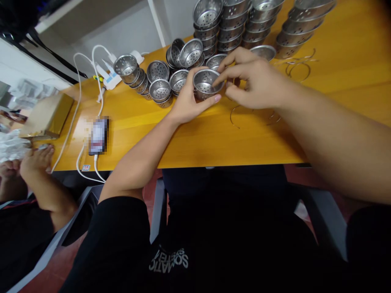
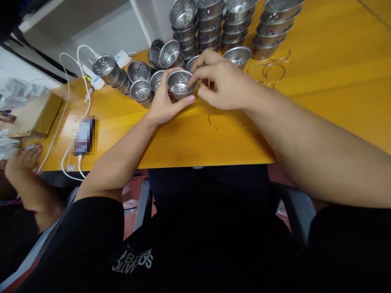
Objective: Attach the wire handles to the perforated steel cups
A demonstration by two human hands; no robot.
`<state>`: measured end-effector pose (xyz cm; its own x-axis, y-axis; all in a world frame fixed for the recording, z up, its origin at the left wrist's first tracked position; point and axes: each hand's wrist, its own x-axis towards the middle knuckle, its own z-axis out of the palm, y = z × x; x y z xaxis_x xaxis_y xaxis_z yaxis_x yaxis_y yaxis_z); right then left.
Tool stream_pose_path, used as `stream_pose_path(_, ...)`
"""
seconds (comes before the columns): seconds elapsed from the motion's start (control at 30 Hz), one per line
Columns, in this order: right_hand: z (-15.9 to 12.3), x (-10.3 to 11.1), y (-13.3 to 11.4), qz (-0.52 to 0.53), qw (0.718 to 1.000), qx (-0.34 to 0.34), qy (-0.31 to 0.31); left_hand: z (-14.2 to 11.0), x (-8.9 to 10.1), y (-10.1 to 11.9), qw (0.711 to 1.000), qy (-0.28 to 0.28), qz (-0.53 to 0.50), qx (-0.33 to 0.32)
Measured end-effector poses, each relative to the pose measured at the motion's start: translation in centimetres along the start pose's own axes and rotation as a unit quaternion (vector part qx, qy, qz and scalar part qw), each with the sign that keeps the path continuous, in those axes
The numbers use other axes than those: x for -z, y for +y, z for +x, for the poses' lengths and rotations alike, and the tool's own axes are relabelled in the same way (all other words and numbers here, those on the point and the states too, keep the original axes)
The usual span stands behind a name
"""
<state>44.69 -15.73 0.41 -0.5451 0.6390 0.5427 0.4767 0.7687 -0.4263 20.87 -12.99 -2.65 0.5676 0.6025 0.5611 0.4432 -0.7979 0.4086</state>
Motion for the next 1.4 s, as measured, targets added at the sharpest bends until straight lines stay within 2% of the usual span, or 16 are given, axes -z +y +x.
stream_pose_path(0.23,0.1,-0.8,0.0,0.028,0.999,0.008,-0.035,-0.1,0.3,0.7,1.000,-0.023,0.013,-0.013)
stream_pose_path(0.47,0.2,0.0,-1.3,0.042,0.999,-0.012,0.023,-0.1,0.9,1.1,1.000,0.006,0.001,-0.016)
stream_pose_path(0.57,-0.5,-0.1,0.6,0.043,0.995,-0.046,0.073,0.4,2.2,1.1,0.999,0.045,0.019,-0.020)
stream_pose_path(0.67,-1.5,-0.9,4.4,0.012,0.991,-0.075,0.109,1.2,4.1,1.1,0.988,0.120,0.089,-0.022)
stream_pose_path(0.73,-2.0,-1.5,6.8,0.003,0.990,-0.076,0.117,1.4,5.3,0.8,0.979,0.164,0.123,-0.009)
stream_pose_path(0.8,-2.2,-1.9,8.0,0.004,0.991,-0.064,0.122,1.4,6.2,0.3,0.973,0.192,0.125,0.008)
stream_pose_path(0.87,-2.0,-1.7,7.6,0.003,0.991,-0.059,0.120,1.1,6.7,-0.6,0.973,0.182,0.138,0.020)
stream_pose_path(1.0,-0.7,-0.3,3.1,-0.015,0.990,-0.099,0.102,0.7,6.9,-2.8,0.979,0.057,0.193,0.010)
stream_pose_path(1.03,-0.4,0.1,1.9,-0.020,0.989,-0.106,0.101,0.7,6.9,-3.4,0.981,0.057,0.184,0.016)
stream_pose_path(1.13,0.2,0.9,-0.5,-0.019,0.987,-0.109,0.113,0.7,6.7,-4.7,0.984,0.109,0.134,0.044)
stream_pose_path(1.27,0.3,1.0,-0.9,-0.004,0.986,-0.107,0.127,0.4,6.4,-6.4,0.985,0.089,0.137,0.047)
stream_pose_path(1.4,0.0,0.5,0.4,-0.002,0.987,-0.115,0.112,-0.2,6.2,-7.9,0.993,0.083,0.086,0.002)
